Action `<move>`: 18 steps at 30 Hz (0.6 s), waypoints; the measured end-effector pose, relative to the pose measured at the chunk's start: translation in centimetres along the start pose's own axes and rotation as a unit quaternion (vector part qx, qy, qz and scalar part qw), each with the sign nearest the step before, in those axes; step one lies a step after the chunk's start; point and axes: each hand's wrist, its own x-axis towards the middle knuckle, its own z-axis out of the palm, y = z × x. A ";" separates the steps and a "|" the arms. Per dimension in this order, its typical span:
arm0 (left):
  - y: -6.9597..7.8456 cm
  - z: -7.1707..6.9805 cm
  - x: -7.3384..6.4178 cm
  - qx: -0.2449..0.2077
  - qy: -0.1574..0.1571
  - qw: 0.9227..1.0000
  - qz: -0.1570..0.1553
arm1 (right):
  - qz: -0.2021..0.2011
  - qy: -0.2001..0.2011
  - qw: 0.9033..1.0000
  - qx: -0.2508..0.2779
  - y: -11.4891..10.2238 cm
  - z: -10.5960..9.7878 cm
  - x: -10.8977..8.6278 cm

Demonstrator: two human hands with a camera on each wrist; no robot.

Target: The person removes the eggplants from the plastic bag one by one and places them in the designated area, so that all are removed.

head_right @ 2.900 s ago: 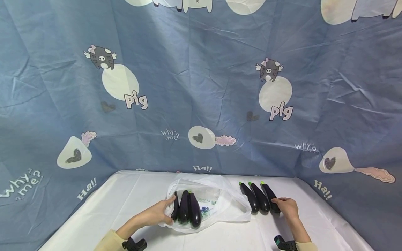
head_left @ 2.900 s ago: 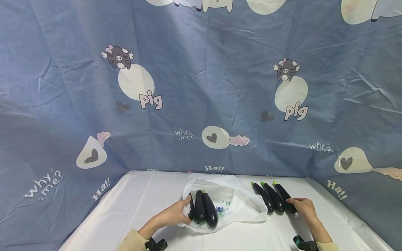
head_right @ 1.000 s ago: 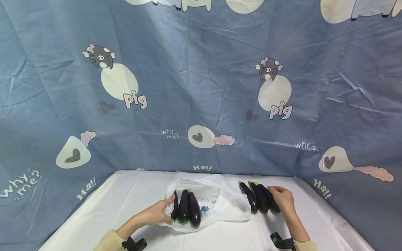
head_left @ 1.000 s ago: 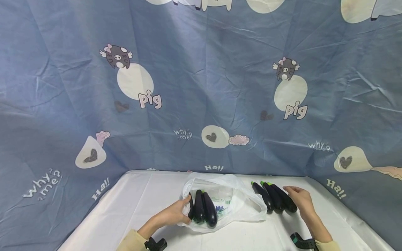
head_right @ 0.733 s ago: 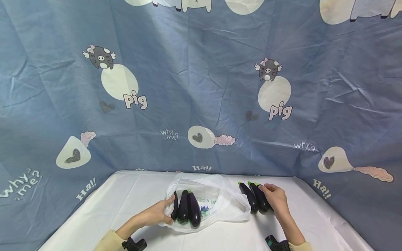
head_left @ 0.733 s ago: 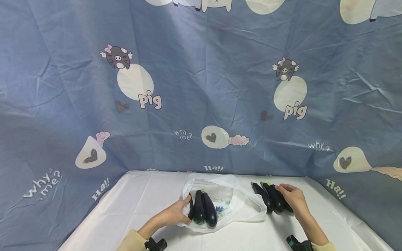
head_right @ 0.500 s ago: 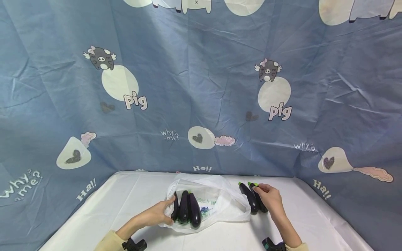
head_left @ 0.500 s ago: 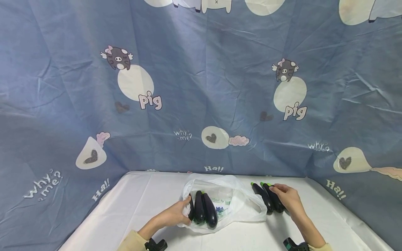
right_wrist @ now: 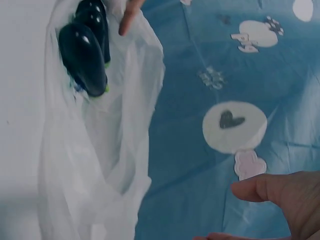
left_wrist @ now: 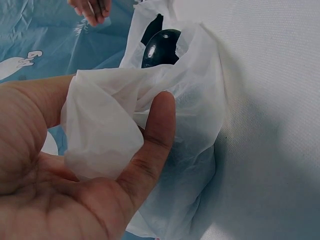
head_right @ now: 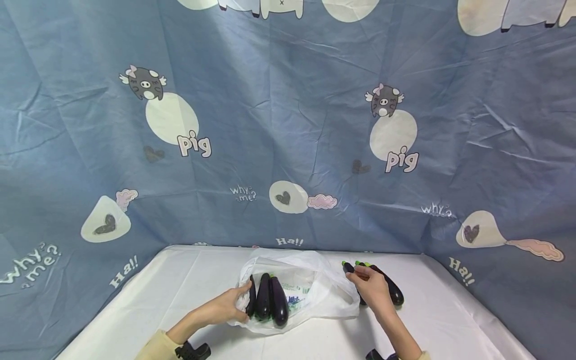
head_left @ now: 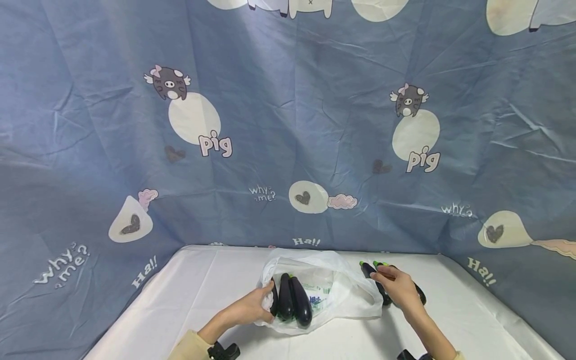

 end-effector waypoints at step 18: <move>0.0 0.0 0.1 -0.007 -0.002 1.000 -0.009 | -0.042 0.000 0.999 -0.018 -0.7 4.7 -1.3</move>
